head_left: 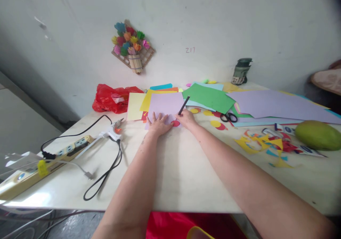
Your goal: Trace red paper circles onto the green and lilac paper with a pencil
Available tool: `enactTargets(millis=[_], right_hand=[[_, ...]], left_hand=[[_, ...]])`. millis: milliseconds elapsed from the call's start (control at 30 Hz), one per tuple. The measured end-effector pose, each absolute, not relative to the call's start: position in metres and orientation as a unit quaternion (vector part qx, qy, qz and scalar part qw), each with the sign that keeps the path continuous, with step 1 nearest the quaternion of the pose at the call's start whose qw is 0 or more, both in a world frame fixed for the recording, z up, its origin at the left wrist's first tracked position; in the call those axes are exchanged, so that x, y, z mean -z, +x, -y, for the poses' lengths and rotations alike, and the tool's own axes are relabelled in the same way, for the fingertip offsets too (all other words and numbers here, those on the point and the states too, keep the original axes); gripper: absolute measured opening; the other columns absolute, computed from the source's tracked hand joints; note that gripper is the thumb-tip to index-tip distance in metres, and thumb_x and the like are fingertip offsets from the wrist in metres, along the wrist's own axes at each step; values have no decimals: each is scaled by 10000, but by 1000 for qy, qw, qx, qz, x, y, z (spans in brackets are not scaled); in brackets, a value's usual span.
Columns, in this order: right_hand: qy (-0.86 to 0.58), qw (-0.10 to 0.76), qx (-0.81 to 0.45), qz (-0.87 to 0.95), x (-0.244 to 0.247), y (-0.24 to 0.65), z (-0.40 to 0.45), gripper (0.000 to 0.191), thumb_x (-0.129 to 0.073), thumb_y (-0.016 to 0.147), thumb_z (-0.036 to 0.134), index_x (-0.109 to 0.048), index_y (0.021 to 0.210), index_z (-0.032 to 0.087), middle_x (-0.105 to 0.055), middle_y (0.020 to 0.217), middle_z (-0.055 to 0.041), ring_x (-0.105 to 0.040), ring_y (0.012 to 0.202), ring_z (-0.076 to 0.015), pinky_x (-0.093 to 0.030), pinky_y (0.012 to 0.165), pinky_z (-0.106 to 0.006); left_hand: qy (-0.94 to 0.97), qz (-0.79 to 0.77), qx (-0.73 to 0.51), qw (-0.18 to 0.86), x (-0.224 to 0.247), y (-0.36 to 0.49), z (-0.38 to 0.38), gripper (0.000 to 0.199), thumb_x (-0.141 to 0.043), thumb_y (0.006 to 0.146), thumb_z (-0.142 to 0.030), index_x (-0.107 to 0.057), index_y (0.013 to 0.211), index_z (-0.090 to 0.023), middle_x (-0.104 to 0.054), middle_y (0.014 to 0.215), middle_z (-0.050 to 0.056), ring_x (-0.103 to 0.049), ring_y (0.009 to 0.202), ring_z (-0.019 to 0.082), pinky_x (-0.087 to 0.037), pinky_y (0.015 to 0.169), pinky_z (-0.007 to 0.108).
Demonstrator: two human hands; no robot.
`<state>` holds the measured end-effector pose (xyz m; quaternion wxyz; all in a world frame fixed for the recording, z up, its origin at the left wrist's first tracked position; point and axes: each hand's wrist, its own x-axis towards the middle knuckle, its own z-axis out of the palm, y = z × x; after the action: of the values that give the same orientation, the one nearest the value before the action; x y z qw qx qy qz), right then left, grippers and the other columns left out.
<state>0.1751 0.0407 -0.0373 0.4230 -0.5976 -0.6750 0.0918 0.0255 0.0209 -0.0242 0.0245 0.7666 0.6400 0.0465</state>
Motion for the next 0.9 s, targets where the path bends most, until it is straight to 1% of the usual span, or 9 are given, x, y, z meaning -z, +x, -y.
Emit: enactTargets(millis=[133,267,400,500,600,733,900], right_hand=[[-604,439,-121,654,34,176,-38,135,-569,661,269,-639,656,154,-637,789,-50,-579,737,-139,-425,679,-216],[-610,492,-167,599,33,180,-35,217,-530,695,347,-629,674,155,-640,701,-40,-581,672,-139,-430,624,-223],[-593,560,-186,547,38,185,-38,306,-500,700,430,-620,686,149,-643,664,-45,-588,651,-150,-437,613,-240],[-578,590,-198,528,43,187,-43,346,-482,700,472,-615,698,153,-650,675,-49,-596,650,-148,-446,626,-245],[-571,598,-216,520,47,186,-48,362,-471,703,491,-610,721,158,-651,658,-42,-603,632,-140,-453,629,-248],[-564,598,-227,522,50,186,-51,364,-473,702,494,-603,726,155,-642,616,-36,-601,591,-134,-461,610,-249],[-563,598,-231,522,51,186,-50,367,-473,702,496,-601,732,153,-637,600,-30,-598,564,-127,-465,590,-242]], left_hand=[[767,-639,-49,21,25,25,-20,743,-176,674,-740,-262,1298,-348,-194,1399,-16,60,1267,309,49,938,599],[780,-621,-80,-5,24,27,-17,642,-229,718,-684,-318,1264,-359,-220,1390,-23,42,1274,288,77,942,587],[785,-607,-118,-33,19,34,-9,489,-322,754,-598,-429,1168,-360,-211,1390,-45,58,1278,255,84,966,551],[797,-586,-139,-43,17,40,-6,440,-394,725,-598,-506,1052,-326,-205,1392,-47,73,1277,251,68,980,535],[793,-592,-142,-24,18,45,-8,401,-447,693,-594,-555,933,-291,-210,1391,-28,68,1273,280,51,965,563],[769,-625,-129,25,19,46,-13,423,-470,653,-624,-592,836,-263,-201,1395,-1,64,1265,321,25,932,610],[752,-643,-130,65,19,42,-18,416,-504,618,-637,-596,783,-266,-233,1385,-10,29,1274,300,-17,937,604]])
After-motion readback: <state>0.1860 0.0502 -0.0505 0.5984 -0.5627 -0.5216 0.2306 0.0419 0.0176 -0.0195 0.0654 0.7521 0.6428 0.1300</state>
